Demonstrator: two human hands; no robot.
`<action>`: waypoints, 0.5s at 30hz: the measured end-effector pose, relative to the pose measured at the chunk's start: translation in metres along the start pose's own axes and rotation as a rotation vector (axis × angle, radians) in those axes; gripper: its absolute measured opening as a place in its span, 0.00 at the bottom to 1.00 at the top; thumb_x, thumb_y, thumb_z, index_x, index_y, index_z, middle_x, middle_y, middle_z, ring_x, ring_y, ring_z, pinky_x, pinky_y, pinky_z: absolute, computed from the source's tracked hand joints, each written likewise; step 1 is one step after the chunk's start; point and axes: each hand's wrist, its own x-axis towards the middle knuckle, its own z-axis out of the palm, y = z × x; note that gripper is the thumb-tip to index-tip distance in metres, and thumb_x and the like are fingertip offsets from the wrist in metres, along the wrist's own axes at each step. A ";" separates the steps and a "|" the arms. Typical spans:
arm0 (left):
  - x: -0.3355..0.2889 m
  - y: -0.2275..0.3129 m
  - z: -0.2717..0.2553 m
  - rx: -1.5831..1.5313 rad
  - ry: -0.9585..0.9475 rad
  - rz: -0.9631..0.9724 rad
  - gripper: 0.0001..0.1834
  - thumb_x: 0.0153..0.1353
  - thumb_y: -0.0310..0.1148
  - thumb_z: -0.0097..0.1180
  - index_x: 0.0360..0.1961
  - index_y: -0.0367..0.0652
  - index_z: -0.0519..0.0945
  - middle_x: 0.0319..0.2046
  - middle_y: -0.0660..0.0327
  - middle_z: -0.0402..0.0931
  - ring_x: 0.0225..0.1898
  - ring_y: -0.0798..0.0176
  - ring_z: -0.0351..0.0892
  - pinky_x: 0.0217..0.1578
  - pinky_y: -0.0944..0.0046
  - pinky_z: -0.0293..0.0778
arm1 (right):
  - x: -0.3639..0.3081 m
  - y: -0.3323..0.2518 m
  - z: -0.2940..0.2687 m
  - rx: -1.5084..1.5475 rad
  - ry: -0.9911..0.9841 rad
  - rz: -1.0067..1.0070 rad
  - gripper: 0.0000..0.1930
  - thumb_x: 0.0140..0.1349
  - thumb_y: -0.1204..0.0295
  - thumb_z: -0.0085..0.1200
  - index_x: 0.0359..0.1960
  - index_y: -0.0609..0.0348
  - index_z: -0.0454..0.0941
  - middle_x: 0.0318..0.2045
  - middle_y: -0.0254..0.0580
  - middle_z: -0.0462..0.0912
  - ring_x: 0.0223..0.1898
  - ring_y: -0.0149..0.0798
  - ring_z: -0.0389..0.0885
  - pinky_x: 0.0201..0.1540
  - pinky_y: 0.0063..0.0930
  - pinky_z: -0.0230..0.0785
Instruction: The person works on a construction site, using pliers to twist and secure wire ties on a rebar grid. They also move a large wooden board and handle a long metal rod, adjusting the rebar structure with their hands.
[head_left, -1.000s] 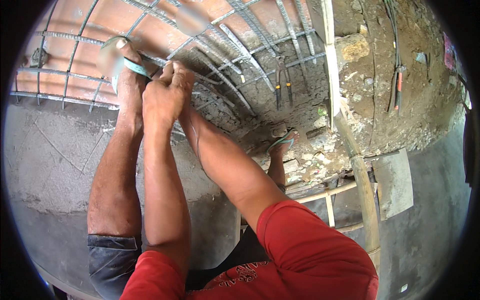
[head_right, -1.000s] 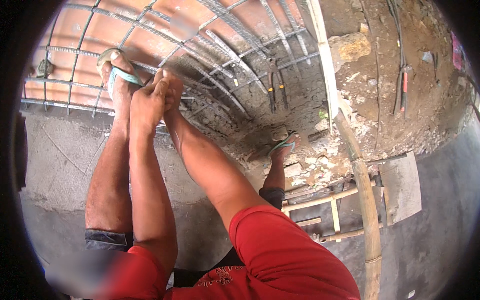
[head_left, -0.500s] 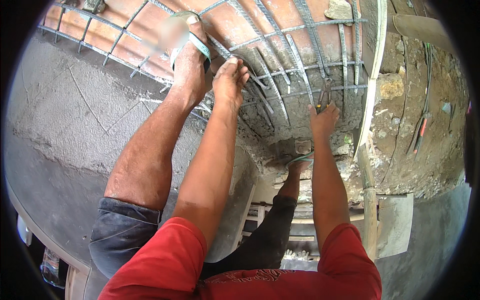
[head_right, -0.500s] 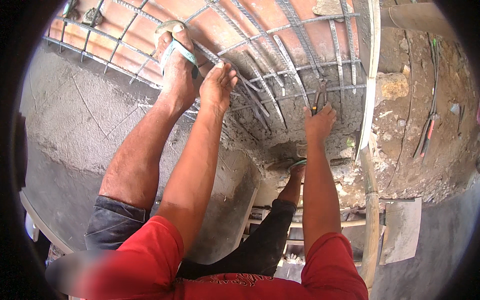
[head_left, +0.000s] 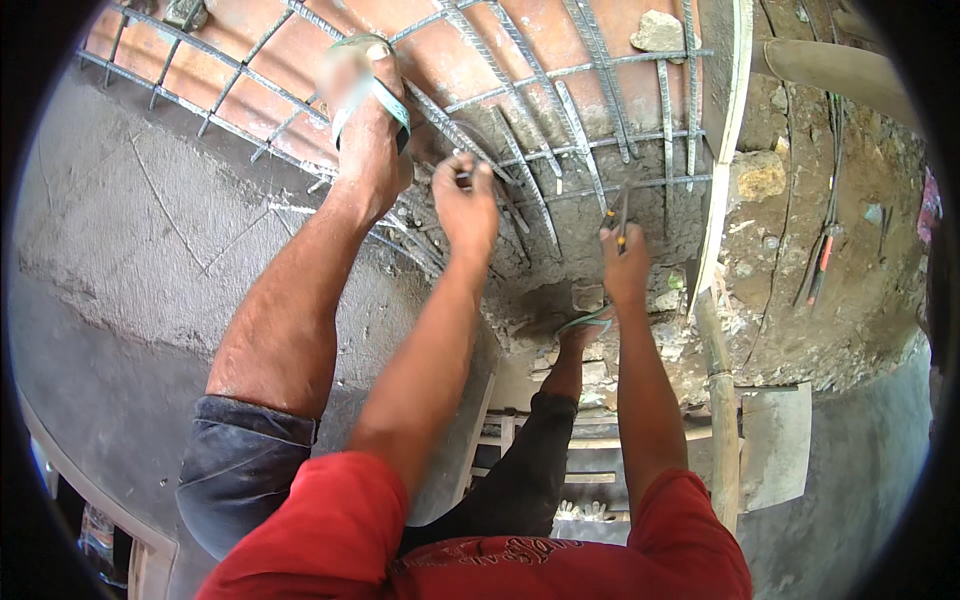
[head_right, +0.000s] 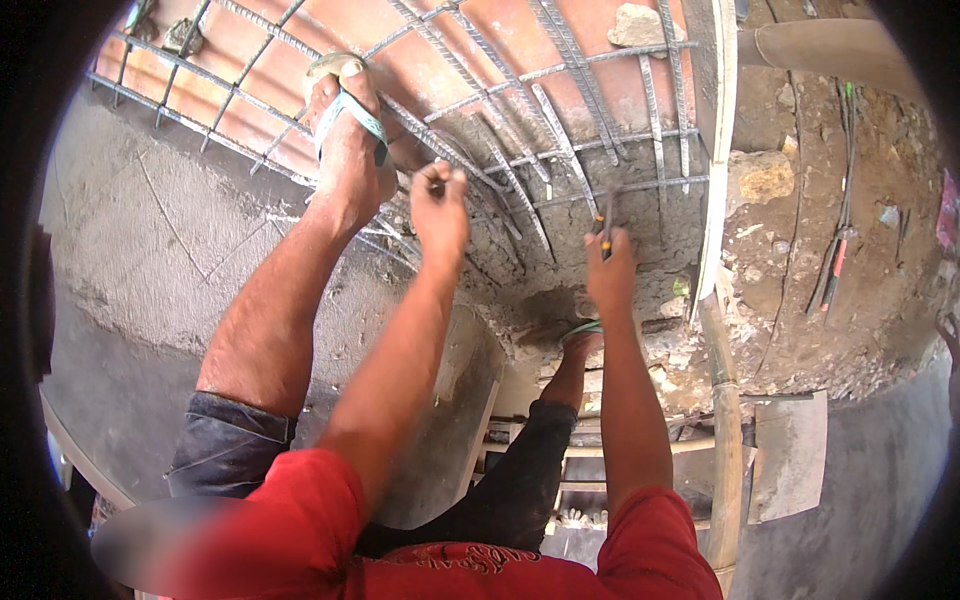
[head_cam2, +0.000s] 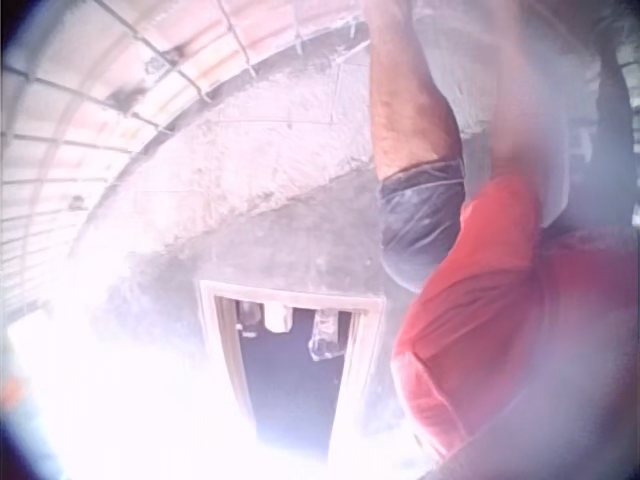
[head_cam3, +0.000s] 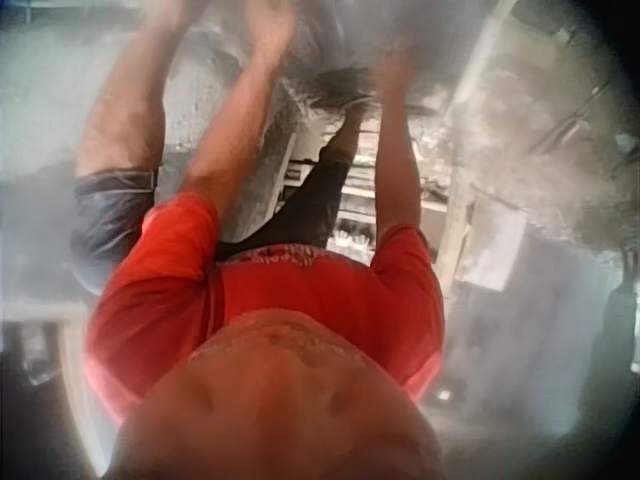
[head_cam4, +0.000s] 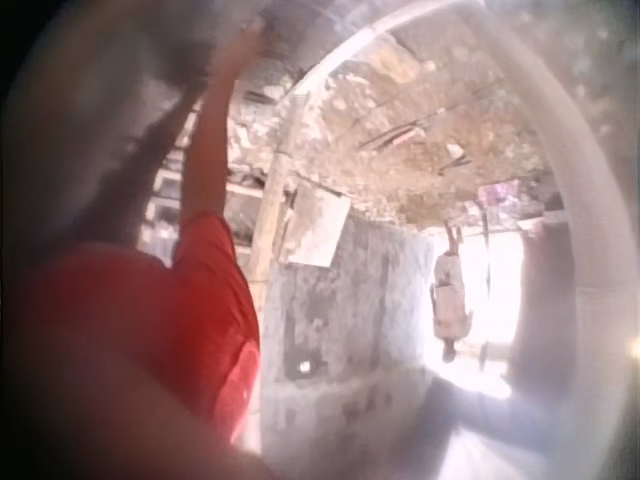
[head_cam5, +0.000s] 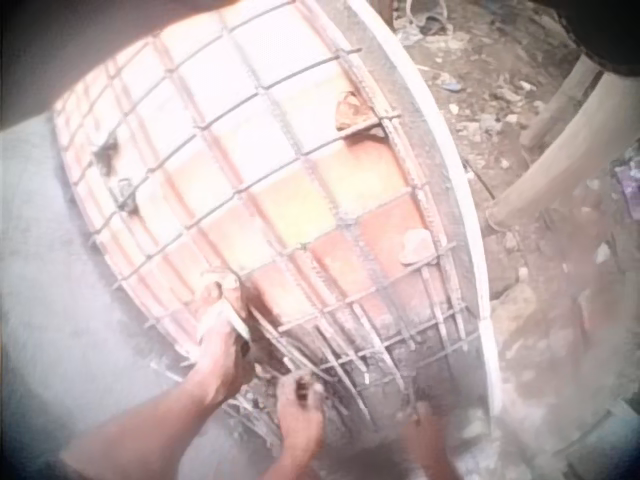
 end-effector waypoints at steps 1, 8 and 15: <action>-0.018 -0.008 -0.002 -0.050 -0.180 0.124 0.24 0.60 0.27 0.65 0.58 0.40 0.75 0.54 0.56 0.76 0.52 0.61 0.75 0.56 0.59 0.72 | -0.017 -0.015 -0.013 0.043 -0.065 -0.018 0.16 0.68 0.59 0.58 0.44 0.62 0.75 0.37 0.56 0.82 0.40 0.59 0.81 0.45 0.48 0.72; -0.095 0.064 0.000 -0.034 -0.651 0.459 0.18 0.70 0.29 0.55 0.58 0.35 0.73 0.48 0.54 0.77 0.47 0.58 0.77 0.50 0.61 0.73 | -0.114 -0.094 -0.126 0.164 -0.122 -0.358 0.16 0.68 0.58 0.60 0.43 0.60 0.80 0.37 0.52 0.82 0.39 0.54 0.83 0.44 0.46 0.76; -0.124 0.060 -0.057 -0.969 -0.443 -0.568 0.11 0.76 0.41 0.47 0.49 0.46 0.74 0.26 0.71 0.69 0.23 0.76 0.65 0.22 0.73 0.62 | -0.083 -0.183 -0.115 -0.441 -0.434 -0.493 0.12 0.61 0.62 0.58 0.37 0.57 0.83 0.36 0.53 0.83 0.38 0.56 0.84 0.41 0.51 0.76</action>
